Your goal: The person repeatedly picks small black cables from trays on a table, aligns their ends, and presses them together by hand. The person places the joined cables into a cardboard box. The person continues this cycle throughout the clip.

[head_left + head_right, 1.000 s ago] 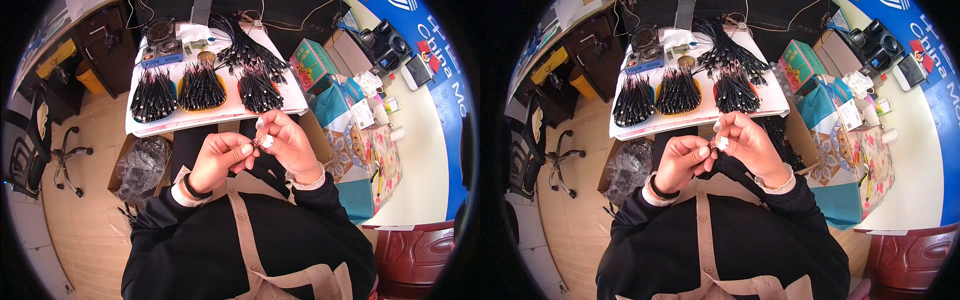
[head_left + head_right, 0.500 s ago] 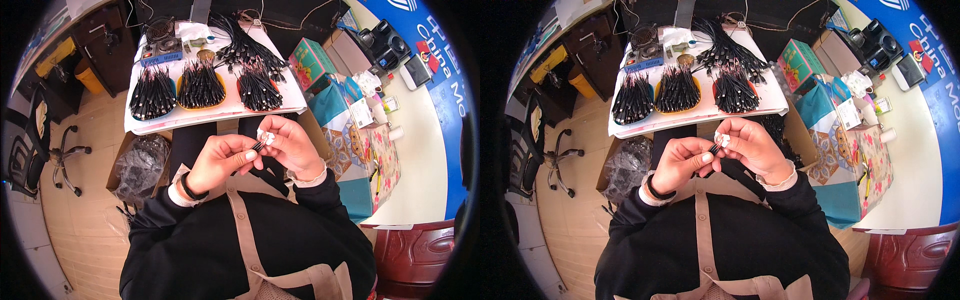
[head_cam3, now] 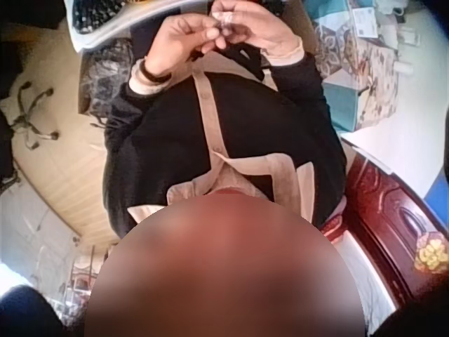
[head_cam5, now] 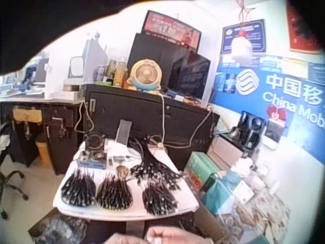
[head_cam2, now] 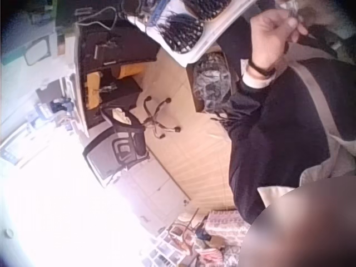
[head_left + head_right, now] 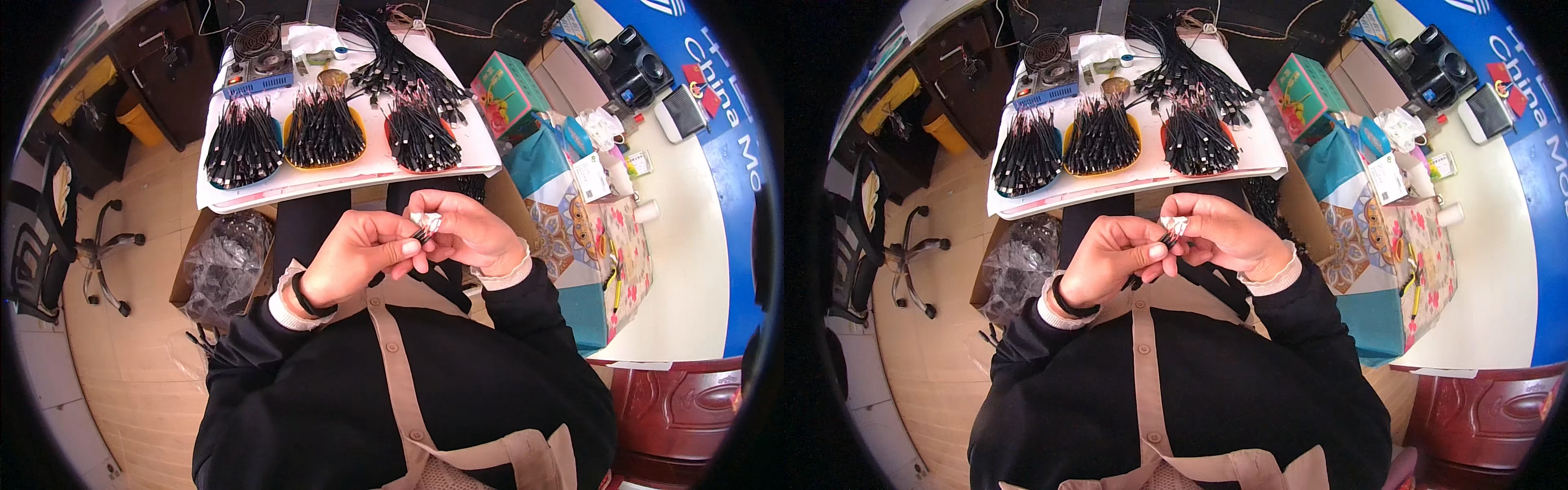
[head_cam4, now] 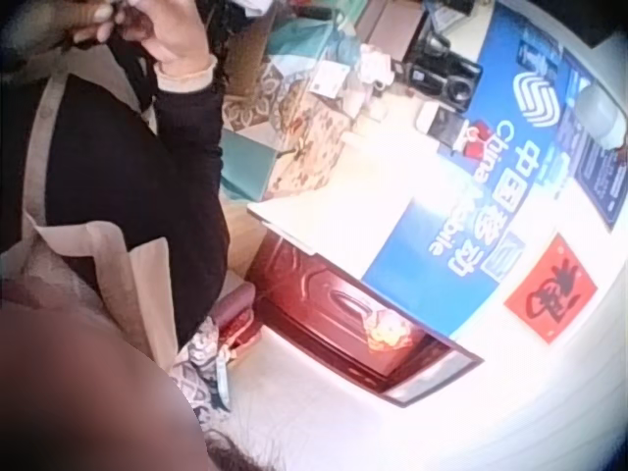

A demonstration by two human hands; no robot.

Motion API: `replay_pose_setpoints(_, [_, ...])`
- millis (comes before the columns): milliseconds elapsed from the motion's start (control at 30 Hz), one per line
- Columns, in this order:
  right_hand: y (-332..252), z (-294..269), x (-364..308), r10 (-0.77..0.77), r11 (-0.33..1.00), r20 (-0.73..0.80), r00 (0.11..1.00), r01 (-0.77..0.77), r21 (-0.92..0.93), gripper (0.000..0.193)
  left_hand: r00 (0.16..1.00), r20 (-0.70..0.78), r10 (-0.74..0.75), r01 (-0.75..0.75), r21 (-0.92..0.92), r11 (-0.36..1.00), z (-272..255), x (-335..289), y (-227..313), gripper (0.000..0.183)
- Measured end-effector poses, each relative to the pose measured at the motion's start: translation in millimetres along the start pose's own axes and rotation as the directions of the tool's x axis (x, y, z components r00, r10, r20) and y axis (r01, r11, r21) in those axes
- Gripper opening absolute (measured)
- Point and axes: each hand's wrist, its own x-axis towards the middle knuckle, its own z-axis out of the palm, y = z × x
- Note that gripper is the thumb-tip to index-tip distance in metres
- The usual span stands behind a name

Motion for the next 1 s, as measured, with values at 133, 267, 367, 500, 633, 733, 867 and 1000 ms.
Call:
replay_pose_setpoints(133, [2.6,-1.2,1.7,-0.004,0.999,0.012,1.000,0.004,-0.040,0.033,1.000,0.007,-0.010,0.010,-0.037,0.999,-0.2,-0.3,-2.6,0.013])
replay_pose_setpoints(267, [4.2,3.3,1.6,-0.083,0.988,0.002,0.997,0.083,-0.132,0.032,1.000,-0.006,0.006,-0.006,-0.050,0.999,-1.4,1.2,-8.6,0.013])
replay_pose_setpoints(367, [14.0,10.9,6.5,-0.278,0.956,-0.144,0.950,0.258,-0.141,0.028,0.995,-0.095,0.026,-0.035,-0.095,0.995,-3.4,1.7,-11.1,0.013])
replay_pose_setpoints(500, [26.1,17.1,12.5,-0.489,0.853,-0.200,0.849,0.417,-0.315,0.025,0.986,-0.162,0.043,-0.053,-0.061,0.997,-3.5,1.1,-11.5,0.015])
replay_pose_setpoints(633, [26.5,15.7,11.7,-0.608,0.702,-0.154,0.779,0.437,-0.562,0.024,0.978,-0.209,-0.001,0.009,0.037,0.999,-1.0,0.4,-10.7,0.016])
replay_pose_setpoints(733, [26.3,14.2,10.4,-0.607,0.690,-0.151,0.781,0.424,-0.586,0.027,0.975,-0.219,-0.028,0.043,0.063,0.997,-2.3,-0.4,-9.6,0.015])
replay_pose_setpoints(867, [31.1,15.6,10.8,-0.483,0.856,-0.206,0.851,0.409,-0.317,0.025,0.980,-0.198,-0.011,-0.004,-0.075,0.997,-6.1,0.4,-10.0,0.015])
replay_pose_setpoints(1000, [36.0,18.1,11.1,-0.439,0.893,-0.189,0.879,0.402,-0.204,0.025,0.983,-0.185,-0.013,-0.022,-0.181,0.983,-9.4,-0.2,-11.1,0.015])
